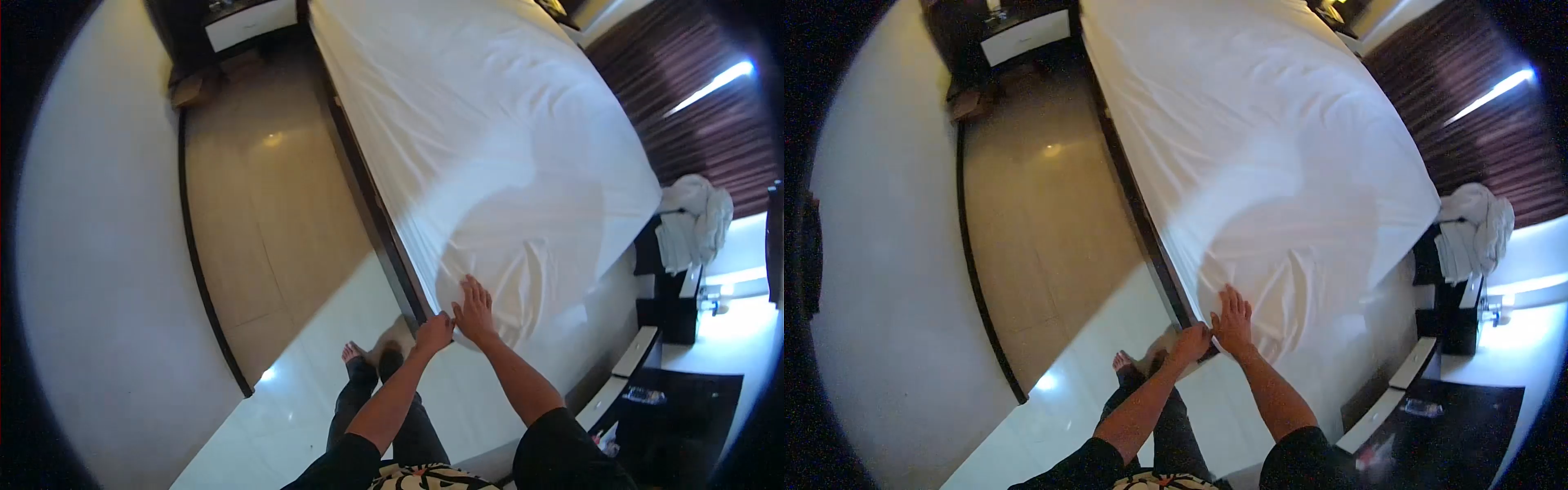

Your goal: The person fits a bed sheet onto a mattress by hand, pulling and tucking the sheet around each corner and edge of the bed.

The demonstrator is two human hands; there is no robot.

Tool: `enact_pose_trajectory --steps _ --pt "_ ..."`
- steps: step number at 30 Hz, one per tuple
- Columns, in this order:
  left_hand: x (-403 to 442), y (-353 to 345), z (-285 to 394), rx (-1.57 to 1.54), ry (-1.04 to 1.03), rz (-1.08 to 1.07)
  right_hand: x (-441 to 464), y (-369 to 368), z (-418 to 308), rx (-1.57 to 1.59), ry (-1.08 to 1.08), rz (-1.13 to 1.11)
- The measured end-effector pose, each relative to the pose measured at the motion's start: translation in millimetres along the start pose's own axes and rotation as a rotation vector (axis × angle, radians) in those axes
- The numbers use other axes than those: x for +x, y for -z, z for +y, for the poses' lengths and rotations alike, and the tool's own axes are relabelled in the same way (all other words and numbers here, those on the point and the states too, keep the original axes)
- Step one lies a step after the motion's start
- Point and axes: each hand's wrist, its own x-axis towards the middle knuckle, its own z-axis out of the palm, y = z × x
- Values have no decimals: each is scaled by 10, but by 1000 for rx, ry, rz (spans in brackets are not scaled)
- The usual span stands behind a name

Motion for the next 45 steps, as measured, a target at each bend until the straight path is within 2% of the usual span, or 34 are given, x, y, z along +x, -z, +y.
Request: enact_pose_trajectory --steps 3,6,10,12,15,18,20,23,26,27,30,33,35,38,42,45 --pt "-243 -199 245 12 40 -95 -370 57 368 10 -128 -131" --pt "-304 -268 473 79 119 -81 -619 -2 780 67 -154 -33" --pt "-216 -704 336 28 120 -48 -873 169 968 119 -200 34" --pt "-207 -936 276 109 66 172 -1069 245 1073 121 -205 26" --pt "-219 -1068 220 39 56 256 -1249 234 1293 123 -195 23" --pt "-307 -1135 156 -6 51 371 -1325 14 1508 167 -169 -149" --pt "-387 -1176 141 -29 12 484 -1369 -43 1534 207 -147 -147" --pt "-452 -1104 91 -14 -39 521 -1448 -113 1488 257 -96 -135" --pt "-429 -1085 15 -14 -52 542 -1648 -292 1331 528 -234 254" --pt "-384 -1091 -30 -20 -39 532 -1639 -283 1283 529 -228 251" --pt "-413 -1321 18 -88 26 476 -1765 -227 1239 1186 -947 112" --pt "-577 -1543 115 -187 132 370 -1624 -244 1219 1065 -888 12" --pt "-572 -1518 217 -104 49 453 -1627 -378 1234 1007 -875 -37" --pt "-648 -1494 178 -109 -7 462 -1702 -611 1254 861 -660 224" --pt "-675 -1410 159 -216 -47 403 -1798 -800 1147 994 -743 375" --pt "-715 -1397 116 -234 -65 360 -1835 -726 1000 996 -879 316"
